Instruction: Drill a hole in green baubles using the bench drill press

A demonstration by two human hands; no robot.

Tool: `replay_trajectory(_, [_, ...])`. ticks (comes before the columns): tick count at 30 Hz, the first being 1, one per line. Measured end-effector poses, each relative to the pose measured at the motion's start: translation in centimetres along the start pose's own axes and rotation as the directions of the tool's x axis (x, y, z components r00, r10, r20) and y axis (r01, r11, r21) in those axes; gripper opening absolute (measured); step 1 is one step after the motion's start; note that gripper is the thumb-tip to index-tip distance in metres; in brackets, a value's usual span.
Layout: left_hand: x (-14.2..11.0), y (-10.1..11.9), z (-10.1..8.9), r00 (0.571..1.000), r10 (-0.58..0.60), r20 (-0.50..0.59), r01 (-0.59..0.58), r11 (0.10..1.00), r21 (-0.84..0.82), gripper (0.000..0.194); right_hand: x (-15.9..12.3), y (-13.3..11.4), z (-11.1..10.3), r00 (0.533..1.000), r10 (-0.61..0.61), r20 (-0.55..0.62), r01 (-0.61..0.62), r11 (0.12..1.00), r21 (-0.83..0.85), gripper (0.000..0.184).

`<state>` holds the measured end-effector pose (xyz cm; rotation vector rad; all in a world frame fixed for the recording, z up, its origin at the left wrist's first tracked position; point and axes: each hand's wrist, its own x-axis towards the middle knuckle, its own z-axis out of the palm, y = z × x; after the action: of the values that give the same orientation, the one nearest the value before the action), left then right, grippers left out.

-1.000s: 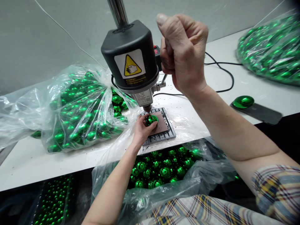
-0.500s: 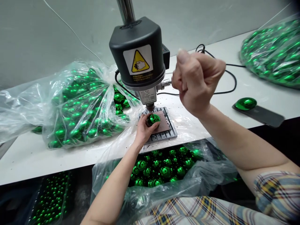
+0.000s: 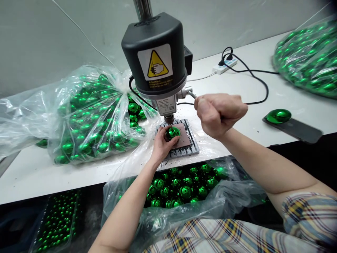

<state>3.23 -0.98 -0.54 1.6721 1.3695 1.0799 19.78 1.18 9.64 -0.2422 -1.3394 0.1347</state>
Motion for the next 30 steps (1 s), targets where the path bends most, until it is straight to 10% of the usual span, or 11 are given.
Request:
replay_trajectory(3, [-0.1,0.0,0.1,1.000,-0.002,-0.003,0.002,1.000,-0.007,0.043,-0.2,-0.2,-0.1,0.996,-0.061,0.070,0.055,0.995,0.078,0.050])
replay_trajectory(10, [-0.1,-0.6,0.4,0.999,-0.002,-0.036,0.002,1.000,-0.014,0.042,5.9,-1.1,2.5,0.963,0.233,-0.132,-0.225,0.971,0.076,0.052])
replay_trajectory(19, [-1.2,-0.4,1.2,0.994,-0.072,-0.080,0.066,0.995,-0.070,0.049,11.1,1.0,4.0,0.728,0.682,-0.063,-0.667,0.727,0.163,0.054])
replay_trajectory(25, [-3.6,1.1,-0.2,0.984,-0.003,-0.176,0.023,0.994,0.111,0.047,11.1,1.7,3.8,0.726,0.686,-0.057,-0.671,0.724,0.159,0.051])
replay_trajectory(30, [-6.9,3.8,-3.6,0.991,0.035,0.129,-0.066,0.968,0.243,0.047,10.9,1.7,3.9,0.736,0.674,-0.064,-0.653,0.731,0.199,0.047])
